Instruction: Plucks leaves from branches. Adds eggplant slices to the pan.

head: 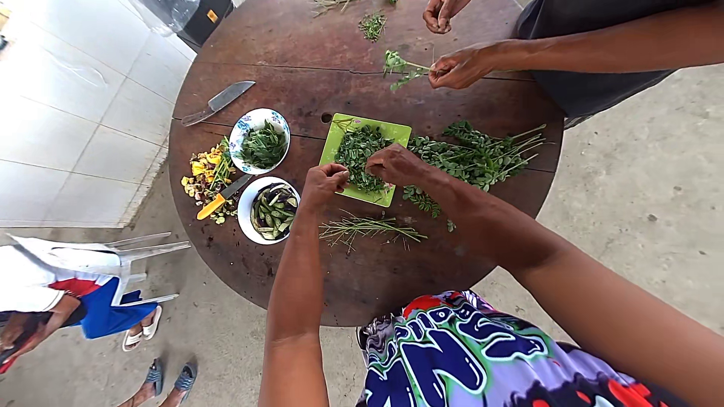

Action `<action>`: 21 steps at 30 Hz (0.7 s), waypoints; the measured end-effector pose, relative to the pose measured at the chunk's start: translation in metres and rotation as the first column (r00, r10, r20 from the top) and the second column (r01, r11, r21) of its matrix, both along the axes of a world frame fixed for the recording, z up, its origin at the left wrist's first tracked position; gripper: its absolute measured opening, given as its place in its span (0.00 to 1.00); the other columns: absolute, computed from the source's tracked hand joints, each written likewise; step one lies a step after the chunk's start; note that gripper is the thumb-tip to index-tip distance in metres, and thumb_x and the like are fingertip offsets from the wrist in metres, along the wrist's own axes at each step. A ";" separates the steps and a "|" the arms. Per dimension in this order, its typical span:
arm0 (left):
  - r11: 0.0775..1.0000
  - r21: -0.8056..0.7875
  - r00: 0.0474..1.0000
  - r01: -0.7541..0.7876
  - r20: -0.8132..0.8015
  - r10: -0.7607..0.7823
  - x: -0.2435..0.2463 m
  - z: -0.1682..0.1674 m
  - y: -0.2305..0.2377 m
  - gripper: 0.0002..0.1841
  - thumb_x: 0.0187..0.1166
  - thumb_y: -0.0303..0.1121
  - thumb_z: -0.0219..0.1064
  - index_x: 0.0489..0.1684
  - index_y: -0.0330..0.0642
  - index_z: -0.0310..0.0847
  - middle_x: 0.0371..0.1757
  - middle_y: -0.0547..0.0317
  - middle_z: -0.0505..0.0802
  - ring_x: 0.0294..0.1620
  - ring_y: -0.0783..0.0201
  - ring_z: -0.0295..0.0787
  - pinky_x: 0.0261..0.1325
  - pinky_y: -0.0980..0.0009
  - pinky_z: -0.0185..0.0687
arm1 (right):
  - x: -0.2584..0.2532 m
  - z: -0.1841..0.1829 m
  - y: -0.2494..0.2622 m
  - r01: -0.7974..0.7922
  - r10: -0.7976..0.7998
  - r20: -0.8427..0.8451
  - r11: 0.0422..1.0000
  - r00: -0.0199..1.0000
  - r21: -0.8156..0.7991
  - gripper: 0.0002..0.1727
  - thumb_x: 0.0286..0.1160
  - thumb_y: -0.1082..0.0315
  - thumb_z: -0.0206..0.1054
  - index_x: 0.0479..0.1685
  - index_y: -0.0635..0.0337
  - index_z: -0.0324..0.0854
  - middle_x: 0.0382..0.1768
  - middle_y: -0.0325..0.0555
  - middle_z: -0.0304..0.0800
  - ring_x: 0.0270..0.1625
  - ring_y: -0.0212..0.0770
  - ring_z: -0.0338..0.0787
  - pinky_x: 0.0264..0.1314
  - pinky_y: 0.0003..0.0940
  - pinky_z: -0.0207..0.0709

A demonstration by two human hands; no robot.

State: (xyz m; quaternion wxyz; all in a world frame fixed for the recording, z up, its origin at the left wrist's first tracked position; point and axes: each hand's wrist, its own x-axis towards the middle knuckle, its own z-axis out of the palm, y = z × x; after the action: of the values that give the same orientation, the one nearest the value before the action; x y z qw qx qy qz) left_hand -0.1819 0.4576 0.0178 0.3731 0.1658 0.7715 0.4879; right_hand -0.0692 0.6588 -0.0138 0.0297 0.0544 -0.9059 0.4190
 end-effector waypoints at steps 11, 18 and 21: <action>0.972 0.044 0.961 -0.232 0.162 0.222 -0.001 -0.005 0.006 0.19 0.85 0.16 0.54 0.73 0.29 0.75 0.59 0.41 0.90 0.45 0.59 0.95 0.50 0.65 0.93 | 0.046 -0.018 -0.028 -0.190 0.150 0.472 0.981 0.869 0.038 0.23 0.83 0.65 0.66 0.76 0.56 0.80 0.68 0.57 0.84 0.70 0.57 0.84 0.73 0.59 0.76; 0.994 -0.016 0.983 -0.105 0.150 0.106 0.007 0.001 0.015 0.25 0.86 0.18 0.56 0.83 0.35 0.66 0.56 0.40 0.92 0.44 0.57 0.95 0.48 0.62 0.92 | 0.004 -0.019 -0.032 0.193 -0.180 0.088 0.966 0.980 -0.174 0.27 0.83 0.66 0.67 0.80 0.62 0.75 0.72 0.62 0.81 0.59 0.54 0.91 0.66 0.51 0.84; 0.997 -0.012 0.982 -0.074 0.174 0.075 0.010 0.006 0.017 0.25 0.88 0.19 0.55 0.85 0.36 0.63 0.56 0.40 0.92 0.45 0.56 0.95 0.49 0.61 0.92 | -0.018 -0.023 -0.032 0.155 -0.156 0.014 0.964 0.988 -0.218 0.13 0.82 0.69 0.66 0.58 0.63 0.89 0.58 0.56 0.90 0.55 0.49 0.91 0.65 0.49 0.83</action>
State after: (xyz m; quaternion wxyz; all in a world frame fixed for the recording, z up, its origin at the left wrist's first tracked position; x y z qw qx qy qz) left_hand -0.1715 0.4743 0.0240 0.4211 0.0924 0.7429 0.5121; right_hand -0.0872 0.6270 -0.0365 0.0696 -0.0198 -0.8557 0.5124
